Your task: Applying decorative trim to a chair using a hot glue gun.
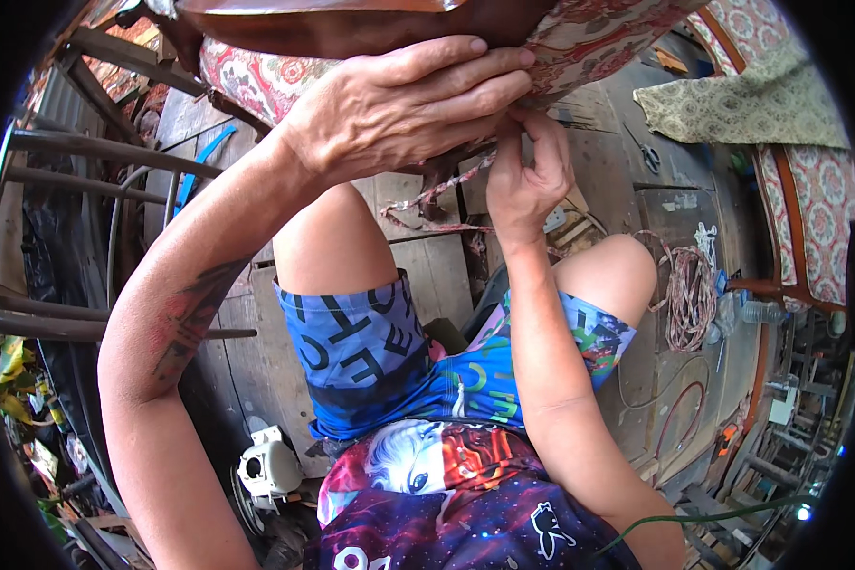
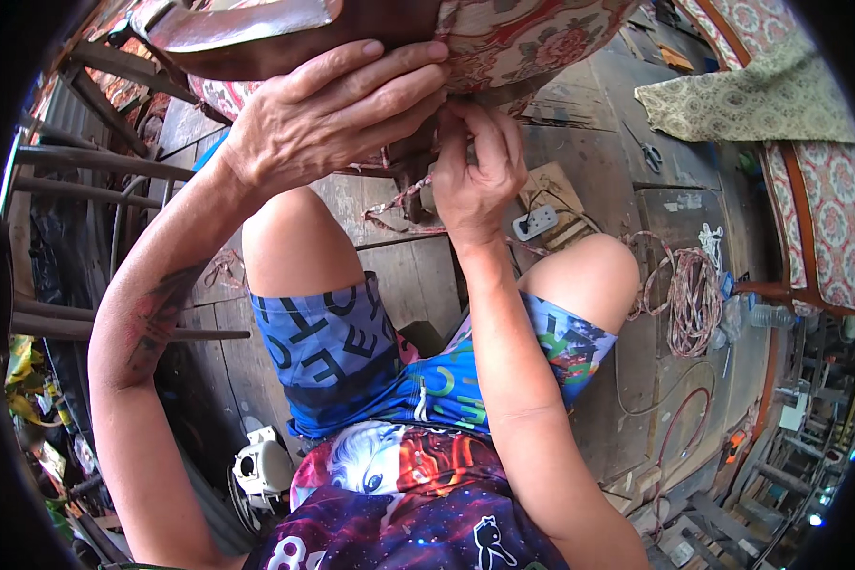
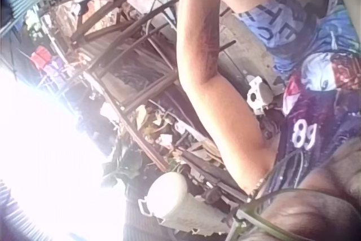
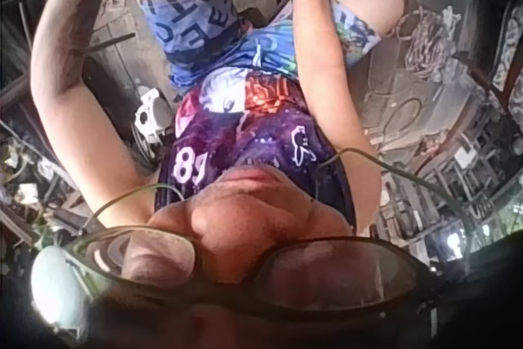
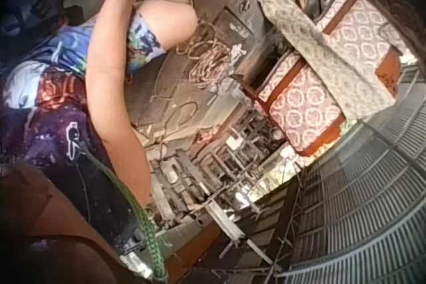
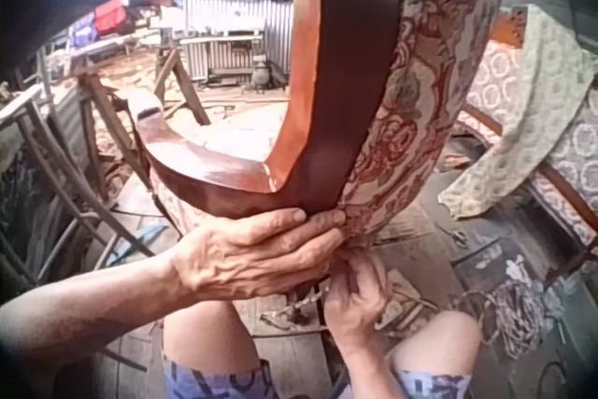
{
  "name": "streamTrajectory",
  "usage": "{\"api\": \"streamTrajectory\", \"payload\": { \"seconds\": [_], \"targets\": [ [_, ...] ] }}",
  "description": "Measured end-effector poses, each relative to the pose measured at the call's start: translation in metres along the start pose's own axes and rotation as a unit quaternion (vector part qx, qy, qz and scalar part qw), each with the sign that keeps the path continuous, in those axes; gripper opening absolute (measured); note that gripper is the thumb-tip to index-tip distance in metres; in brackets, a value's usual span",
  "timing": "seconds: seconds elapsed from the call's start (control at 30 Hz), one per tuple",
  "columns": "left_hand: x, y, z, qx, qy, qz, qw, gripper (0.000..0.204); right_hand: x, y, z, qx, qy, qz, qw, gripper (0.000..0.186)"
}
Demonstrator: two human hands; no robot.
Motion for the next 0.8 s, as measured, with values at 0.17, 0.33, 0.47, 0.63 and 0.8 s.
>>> {"api": "streamTrajectory", "payload": {
  "seconds": [0.17,0.33,0.47,0.63,0.8],
  "targets": [
    [-0.001,-0.004,-0.003,0.010,0.015,-0.002,1.000,0.051,0.004,0.003,-0.003,-0.001,0.005,0.006,1.000,0.018],
    [-0.007,-0.007,-0.004,-0.030,0.026,0.064,0.997,0.054,0.001,0.004,-0.002,0.000,0.010,0.010,1.000,0.017],
    [-0.006,-0.003,-0.008,-0.041,0.047,0.108,0.992,0.053,-0.003,0.004,-0.002,0.001,0.007,0.009,1.000,0.018],
    [-0.007,-0.005,-0.005,-0.012,0.036,0.061,0.997,0.046,-0.002,-0.001,0.001,0.016,0.012,0.005,1.000,0.022],
    [-0.001,-0.010,0.004,-0.019,0.034,0.016,0.999,0.038,-0.001,-0.005,0.003,0.020,0.001,0.013,1.000,0.025]
  ]
}}
Point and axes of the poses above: each hand's wrist, its own z-axis towards the middle knuckle, its own y-axis out of the palm, x = y × z, the point moved 9 cm from there along z, towards the middle knuckle, and after that the axes turned 14 degrees about -z, right-handed, at the moved point
